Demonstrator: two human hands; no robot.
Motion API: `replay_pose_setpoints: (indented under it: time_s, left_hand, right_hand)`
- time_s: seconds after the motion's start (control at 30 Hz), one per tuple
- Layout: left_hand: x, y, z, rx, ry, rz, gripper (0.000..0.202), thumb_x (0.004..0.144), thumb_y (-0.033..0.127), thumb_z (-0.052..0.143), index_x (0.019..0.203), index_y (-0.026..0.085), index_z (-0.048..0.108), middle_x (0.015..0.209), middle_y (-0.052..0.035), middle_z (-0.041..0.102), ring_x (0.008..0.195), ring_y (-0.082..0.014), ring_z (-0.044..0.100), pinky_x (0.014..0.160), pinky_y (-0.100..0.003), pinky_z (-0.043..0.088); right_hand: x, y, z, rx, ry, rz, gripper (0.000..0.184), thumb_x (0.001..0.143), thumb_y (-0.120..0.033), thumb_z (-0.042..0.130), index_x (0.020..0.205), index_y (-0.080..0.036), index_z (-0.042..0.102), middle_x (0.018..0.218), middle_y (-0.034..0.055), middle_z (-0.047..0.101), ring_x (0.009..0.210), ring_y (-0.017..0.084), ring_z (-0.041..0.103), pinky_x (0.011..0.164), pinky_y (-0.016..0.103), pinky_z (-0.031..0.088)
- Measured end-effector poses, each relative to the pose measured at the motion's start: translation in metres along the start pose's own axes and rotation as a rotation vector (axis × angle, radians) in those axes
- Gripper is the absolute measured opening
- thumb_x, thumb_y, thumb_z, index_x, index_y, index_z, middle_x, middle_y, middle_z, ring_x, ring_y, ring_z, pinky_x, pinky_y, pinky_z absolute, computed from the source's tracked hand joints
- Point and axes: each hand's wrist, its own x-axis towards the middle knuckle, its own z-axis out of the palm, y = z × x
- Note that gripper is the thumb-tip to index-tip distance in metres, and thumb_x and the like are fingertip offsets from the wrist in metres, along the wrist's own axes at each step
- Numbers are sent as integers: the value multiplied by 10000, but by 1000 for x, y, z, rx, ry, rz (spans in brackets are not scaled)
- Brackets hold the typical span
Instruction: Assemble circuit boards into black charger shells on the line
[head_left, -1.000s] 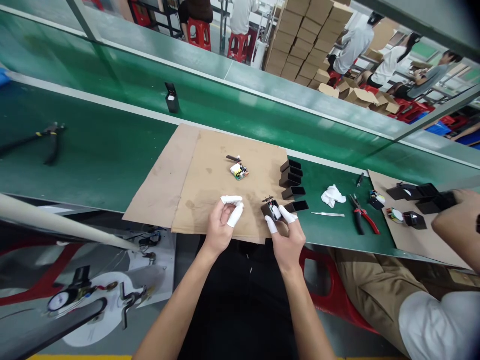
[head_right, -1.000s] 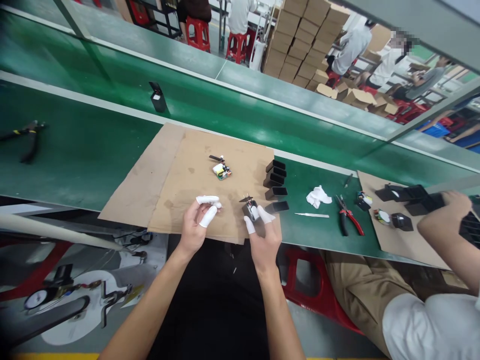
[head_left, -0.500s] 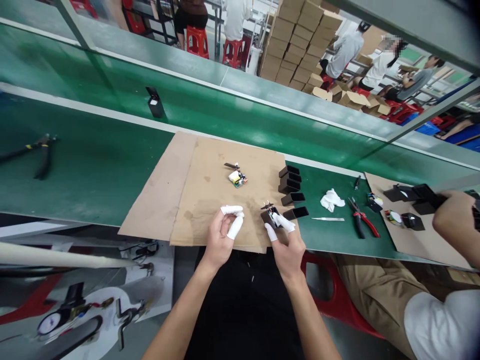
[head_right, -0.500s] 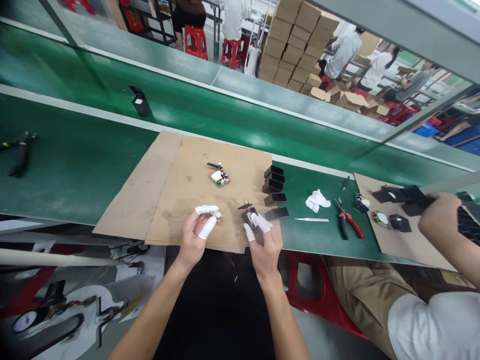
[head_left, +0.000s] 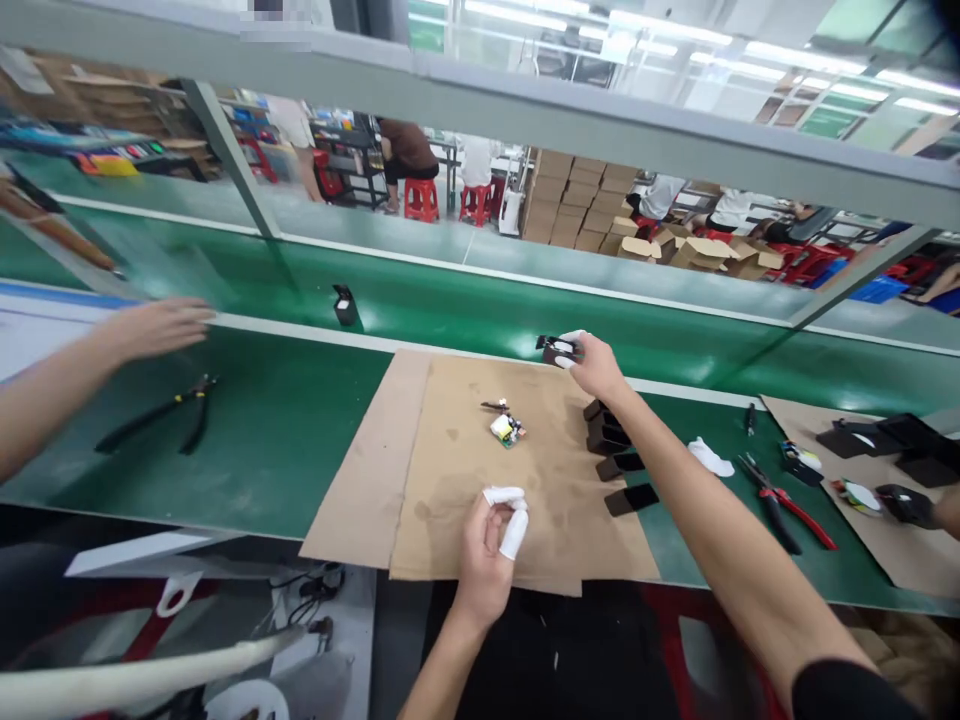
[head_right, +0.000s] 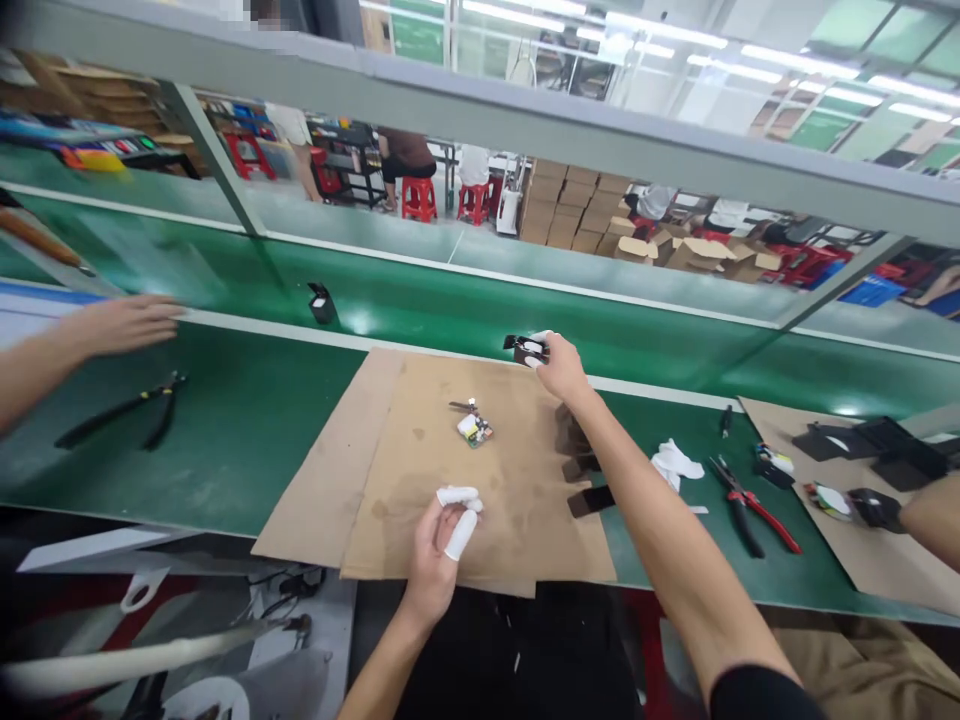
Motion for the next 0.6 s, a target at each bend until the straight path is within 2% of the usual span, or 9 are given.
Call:
replay_pose_setpoints:
  time_s: [0.07,0.13,0.2,0.3,0.37,0.43,0.53,0.6]
  left_hand:
    - [0,2,-1,8,8,-12,322,928,483,764,1125,230,737,1099,-122,741,1028,-269,734,985,-424,598]
    - [-1,4,-2,18,6,-19,311,922,488,769,1103,235,745,1083,-119,740,1010,-266,733,957,-406,601]
    - [-1,6,-1,26,11,-21,302,917,492,772,1079,237,749,1061,-113,731,986,-257,731,935,-387,602]
    - [-1,7,-1,27,23,-21,309,913,507,773,1069,242,749,1052,-108,724,989,-253,727,935,-374,597]
    - [-1,7,0,11,26,-28,331,903,526,778,1073,243,748,1071,-111,728,1006,-257,728,949,-379,594]
    - [-1,7,0,-8,27,-39,348,900,537,779,1077,239,743,1092,-114,732,1026,-262,730,965,-389,592]
    - [-1,7,1,-23,22,-39,332,914,527,767,1064,234,731,1075,-105,729,1030,-263,731,962,-396,595]
    - [0,8,1,-33,19,-21,318,927,526,751,1060,238,723,1048,-92,726,1012,-260,734,951,-403,600]
  right_hand:
    - [47,5,9,-15,-63,34,280,957,-197,755,1220,-121,701,1172,109,753,1033,219,739,984,428,628]
    - [73,8,21,-26,-111,58,276,1005,-306,738,1223,-144,691,1188,78,734,1021,213,736,916,420,646]
    - [82,7,31,-33,-142,66,311,1030,-376,708,1252,-160,679,1220,73,718,1030,216,731,887,413,649]
    - [80,0,35,-44,-131,49,343,1022,-373,715,1288,-163,663,1272,90,703,1073,228,721,922,433,636]
    - [68,-9,30,-55,-88,19,389,1023,-334,697,1355,-145,621,1366,132,666,1157,236,695,986,422,598]
    - [46,-19,25,-69,-70,-18,387,1036,-301,635,1384,-134,601,1394,158,655,1172,218,681,1009,365,556]
    - [-11,-32,24,-106,-154,-41,285,999,-348,643,1219,-174,695,1147,103,758,950,198,716,897,308,539]
    - [-53,-39,32,-141,-220,-22,360,899,-435,762,1147,-177,719,1018,94,770,854,223,717,821,315,528]
